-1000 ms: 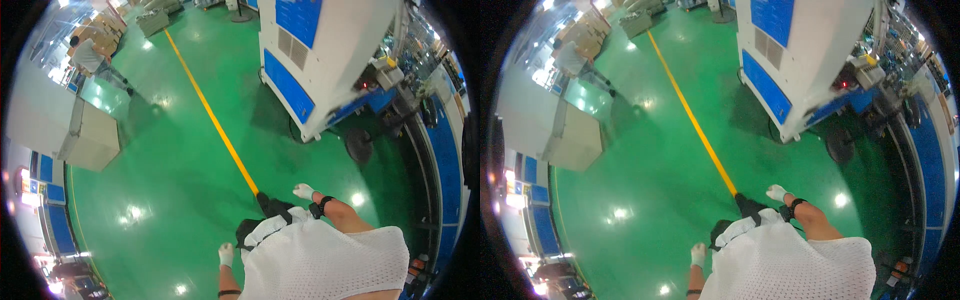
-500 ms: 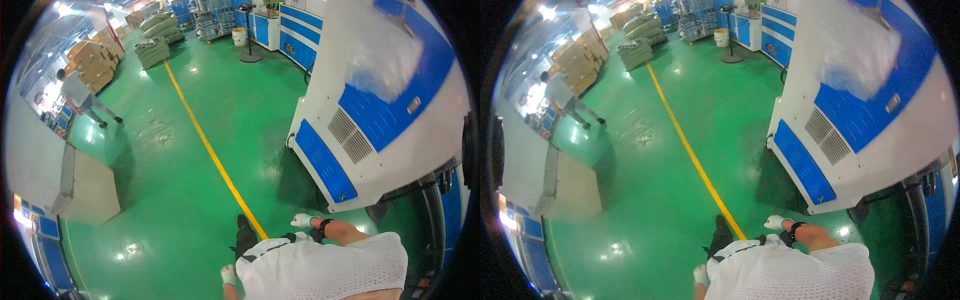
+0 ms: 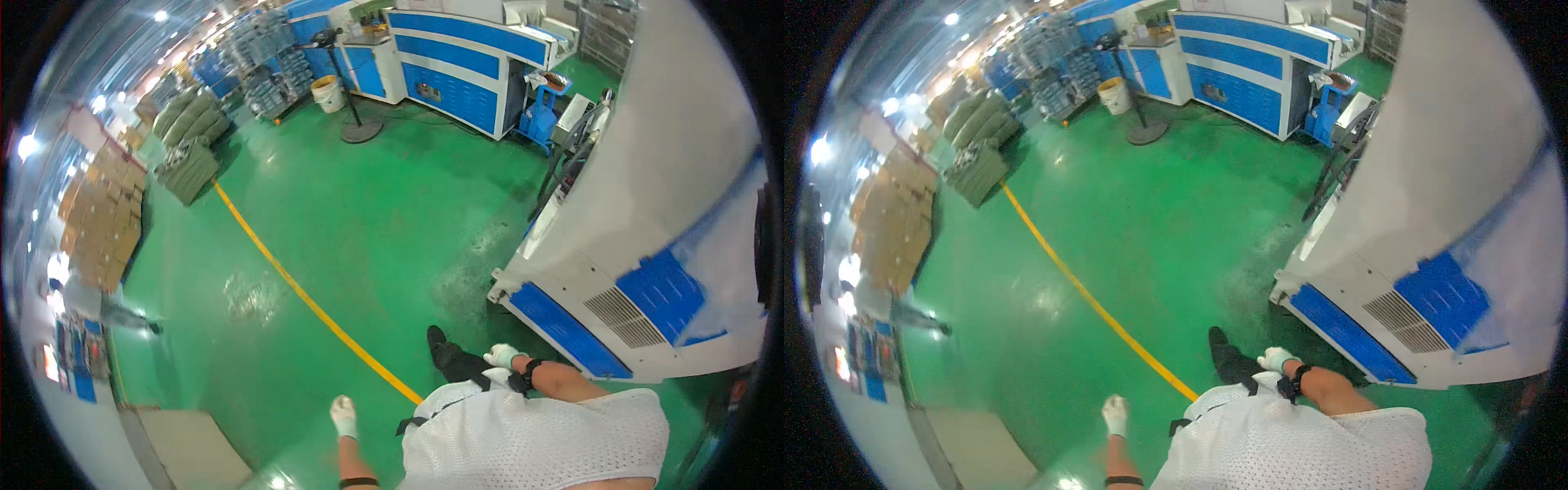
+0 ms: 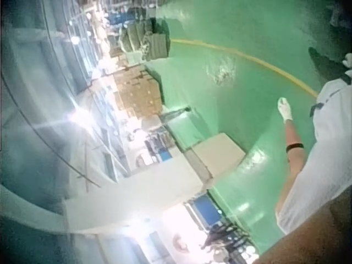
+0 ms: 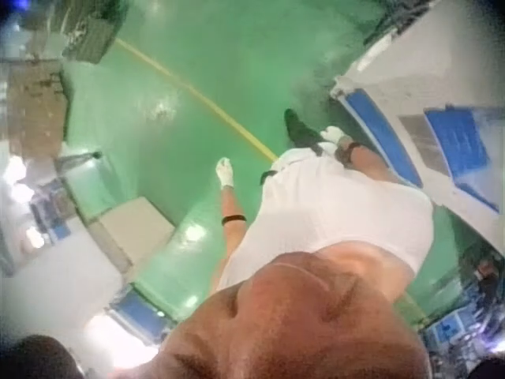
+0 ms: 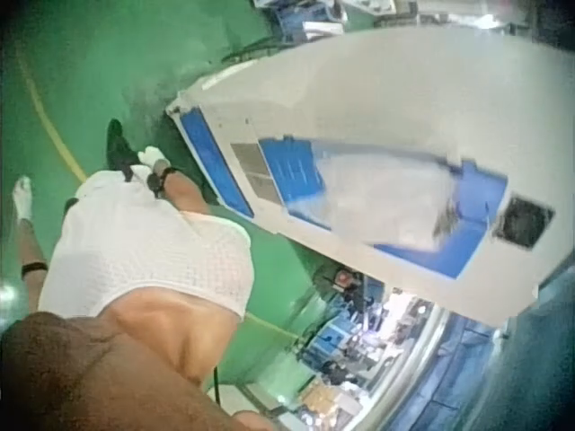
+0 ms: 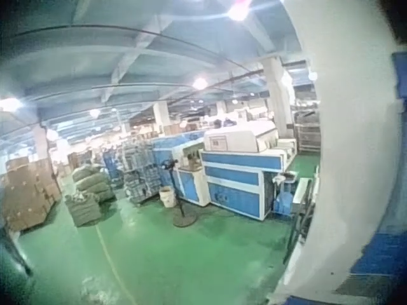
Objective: Operating a machinery to press and finish athletic shoes in a factory.
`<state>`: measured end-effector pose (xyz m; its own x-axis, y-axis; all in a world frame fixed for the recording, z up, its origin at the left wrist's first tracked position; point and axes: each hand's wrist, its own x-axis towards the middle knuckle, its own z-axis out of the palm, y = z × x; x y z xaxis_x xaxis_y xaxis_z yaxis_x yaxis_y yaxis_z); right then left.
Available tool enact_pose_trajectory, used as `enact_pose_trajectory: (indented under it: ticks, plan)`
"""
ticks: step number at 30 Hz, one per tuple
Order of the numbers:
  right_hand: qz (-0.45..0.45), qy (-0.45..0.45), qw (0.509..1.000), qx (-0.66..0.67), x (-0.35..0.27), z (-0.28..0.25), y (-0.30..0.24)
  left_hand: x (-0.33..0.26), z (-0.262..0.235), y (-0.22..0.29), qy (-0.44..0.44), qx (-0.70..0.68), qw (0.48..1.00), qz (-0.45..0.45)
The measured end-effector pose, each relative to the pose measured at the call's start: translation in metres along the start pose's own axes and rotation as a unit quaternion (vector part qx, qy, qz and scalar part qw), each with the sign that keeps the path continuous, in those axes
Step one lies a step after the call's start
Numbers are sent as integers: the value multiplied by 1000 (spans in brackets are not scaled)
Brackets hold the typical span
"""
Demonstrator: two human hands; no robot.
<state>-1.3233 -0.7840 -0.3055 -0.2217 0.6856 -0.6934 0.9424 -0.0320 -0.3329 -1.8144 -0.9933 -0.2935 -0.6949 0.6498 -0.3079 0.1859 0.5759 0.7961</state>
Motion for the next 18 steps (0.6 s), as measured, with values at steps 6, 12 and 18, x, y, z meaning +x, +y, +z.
enact_pose_trajectory:
  ticks: [6, 12, 18]
  plan:
    - [-30, -16, 998, 58, 109, -184, -122, 88, 113, 119, -204, 94, 973, -48]
    - [30, -21, 991, 129, 215, -287, -143, 260, 189, 217, -247, 227, 942, -28]
    - [269, -32, 915, 299, 296, -352, -106, 502, 251, 314, -346, 291, 882, 135]
